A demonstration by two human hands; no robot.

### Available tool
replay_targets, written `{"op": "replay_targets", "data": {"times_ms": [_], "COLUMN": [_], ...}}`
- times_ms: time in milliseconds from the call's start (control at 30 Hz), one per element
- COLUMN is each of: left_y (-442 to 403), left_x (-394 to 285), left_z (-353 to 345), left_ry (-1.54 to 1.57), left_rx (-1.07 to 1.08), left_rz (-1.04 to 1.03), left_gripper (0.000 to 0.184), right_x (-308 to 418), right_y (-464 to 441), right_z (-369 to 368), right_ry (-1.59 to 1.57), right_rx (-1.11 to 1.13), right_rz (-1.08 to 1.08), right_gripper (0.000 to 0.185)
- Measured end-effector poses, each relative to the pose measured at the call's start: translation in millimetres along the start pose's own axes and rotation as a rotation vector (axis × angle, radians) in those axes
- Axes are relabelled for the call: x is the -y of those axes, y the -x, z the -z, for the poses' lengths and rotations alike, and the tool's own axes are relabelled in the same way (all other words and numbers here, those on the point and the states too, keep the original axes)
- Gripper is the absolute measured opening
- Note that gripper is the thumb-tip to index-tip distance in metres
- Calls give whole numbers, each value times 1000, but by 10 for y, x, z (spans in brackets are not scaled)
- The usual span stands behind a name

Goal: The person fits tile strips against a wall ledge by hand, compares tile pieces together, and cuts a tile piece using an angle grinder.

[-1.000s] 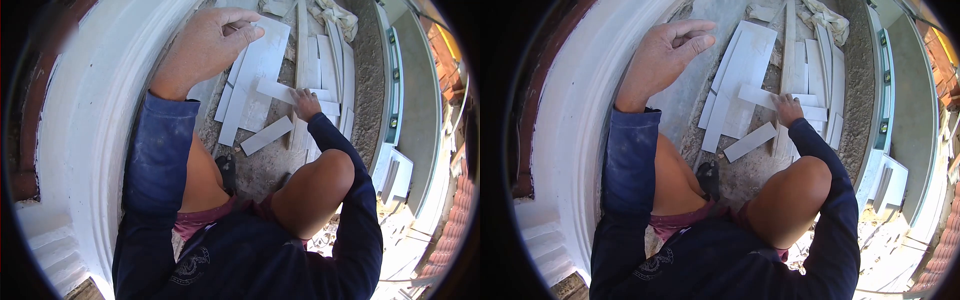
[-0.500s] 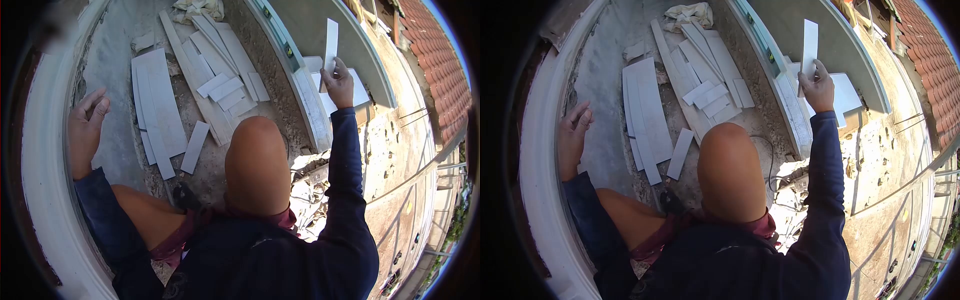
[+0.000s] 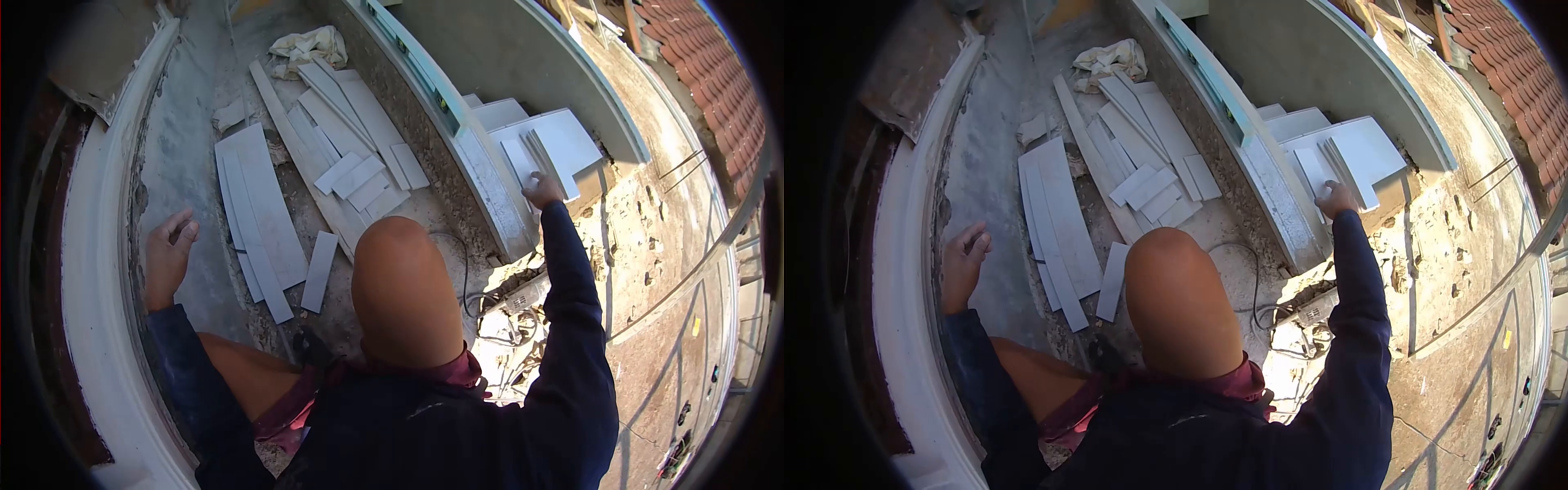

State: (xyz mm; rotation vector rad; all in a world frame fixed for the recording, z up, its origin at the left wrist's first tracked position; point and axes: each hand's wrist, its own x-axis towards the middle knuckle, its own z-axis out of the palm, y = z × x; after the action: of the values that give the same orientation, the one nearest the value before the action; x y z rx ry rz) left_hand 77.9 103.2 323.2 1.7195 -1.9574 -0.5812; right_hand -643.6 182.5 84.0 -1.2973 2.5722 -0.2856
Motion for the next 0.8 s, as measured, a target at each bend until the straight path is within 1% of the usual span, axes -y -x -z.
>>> {"op": "replay_targets", "data": {"times_ms": [100, 200, 267, 300, 333, 367, 400, 433, 467, 500, 533, 567, 600, 633, 700, 767, 800], "left_y": [18, 15, 86, 82, 84, 73, 60, 62, 84, 91, 90, 94, 97, 101, 125, 157, 170], "left_x": [44, 51, 81, 89, 111, 137, 169, 192, 142, 74, 59, 62, 65, 59, 50, 26, 32], "left_z": [-12, -9, 39, 38, 48, 57, 59, 53, 65, 87, 94, 101, 114, 129, 160, 195, 203], "left_ry": [4, 6, 13, 29, 31, 33, 31, 29, 66, 108, 104, 101, 100, 111, 137, 142, 145], "left_rx": [13, 11, -11, -25, -32, -38, -59, -73, -77, -78, -94, -108, -124, -128, -134, -165, -178], "left_rz": [30, 29, 47, 54, 29, 0, -27, -58, -42, -36, -62, -91, -123, -130, -150, -161, -168], "left_gripper": [41, 41, 42, 42, 42, 42, 43, 45, 44, 44, 43, 42, 41, 40, 39, 38, 38], "right_x": [70, -62, -240, -376, -128, 66, 66, 340, 408, 611, 948, 1226, 1614, 1969, 2911, 3742, 4123], "right_y": [-137, -365, -582, -717, -530, -389, -511, -382, -448, -402, -231, -113, 97, 217, 806, 1236, 1363], "right_z": [-225, -499, -627, -733, -472, -279, -183, 81, 177, 336, 544, 687, 860, 983, 1253, 1318, 1206], "right_ry": [70, 46, 45, 59, 126, 150, 121, 90, 41, -36, -82, -173, -162, -215, -324, -136, -102], "right_rx": [-44, -45, 23, -55, -96, -213, -276, -294, -394, -468, -470, -448, -434, -339, -120, -30, 59], "right_rz": [8, -16, 64, 119, 66, 31, 90, 79, 217, 308, 368, 479, 602, 670, 846, 1115, 1197], "right_gripper": [59, 56, 59, 61, 67, 67, 65, 61, 58, 55, 53, 51, 49, 47, 46, 45, 45]}}
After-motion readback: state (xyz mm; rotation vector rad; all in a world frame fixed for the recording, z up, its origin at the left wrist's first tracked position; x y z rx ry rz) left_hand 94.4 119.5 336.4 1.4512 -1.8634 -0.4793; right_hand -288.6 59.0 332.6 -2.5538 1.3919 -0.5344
